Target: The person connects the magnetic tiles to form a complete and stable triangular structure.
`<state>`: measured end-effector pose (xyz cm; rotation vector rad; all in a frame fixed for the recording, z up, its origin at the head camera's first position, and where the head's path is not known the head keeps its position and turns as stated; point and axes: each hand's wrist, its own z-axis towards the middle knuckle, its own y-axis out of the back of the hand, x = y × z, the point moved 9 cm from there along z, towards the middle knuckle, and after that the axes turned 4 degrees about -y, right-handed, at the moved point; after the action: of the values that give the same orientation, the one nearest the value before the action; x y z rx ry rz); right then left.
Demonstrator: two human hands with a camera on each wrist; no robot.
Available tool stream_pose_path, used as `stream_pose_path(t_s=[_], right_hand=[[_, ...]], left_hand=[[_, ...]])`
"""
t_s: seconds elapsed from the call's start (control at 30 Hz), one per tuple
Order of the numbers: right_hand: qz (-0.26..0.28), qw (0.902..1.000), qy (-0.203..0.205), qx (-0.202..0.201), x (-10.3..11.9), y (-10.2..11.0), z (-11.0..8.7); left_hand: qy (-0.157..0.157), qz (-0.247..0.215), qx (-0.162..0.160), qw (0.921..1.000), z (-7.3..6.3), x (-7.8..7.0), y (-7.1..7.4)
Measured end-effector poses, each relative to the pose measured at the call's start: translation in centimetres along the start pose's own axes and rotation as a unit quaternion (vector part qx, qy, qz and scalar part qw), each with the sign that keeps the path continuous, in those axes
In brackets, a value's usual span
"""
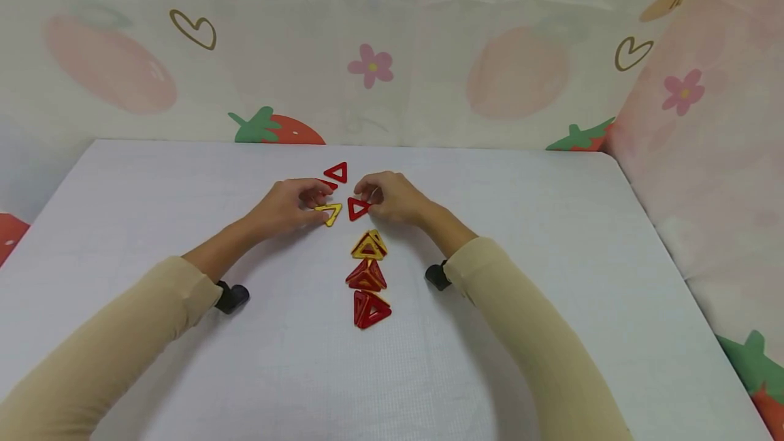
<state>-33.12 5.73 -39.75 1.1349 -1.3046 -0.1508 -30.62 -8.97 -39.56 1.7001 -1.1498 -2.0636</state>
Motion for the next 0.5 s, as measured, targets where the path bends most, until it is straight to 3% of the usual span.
stream_pose_path(t_s=[0.5], right_hand=[[0.0, 0.9999, 0.013, 0.005, 0.39, -0.05, -0.06]], left_hand=[[-0.008, 0.001, -0.004, 1.0, 0.28, -0.74, -0.4]])
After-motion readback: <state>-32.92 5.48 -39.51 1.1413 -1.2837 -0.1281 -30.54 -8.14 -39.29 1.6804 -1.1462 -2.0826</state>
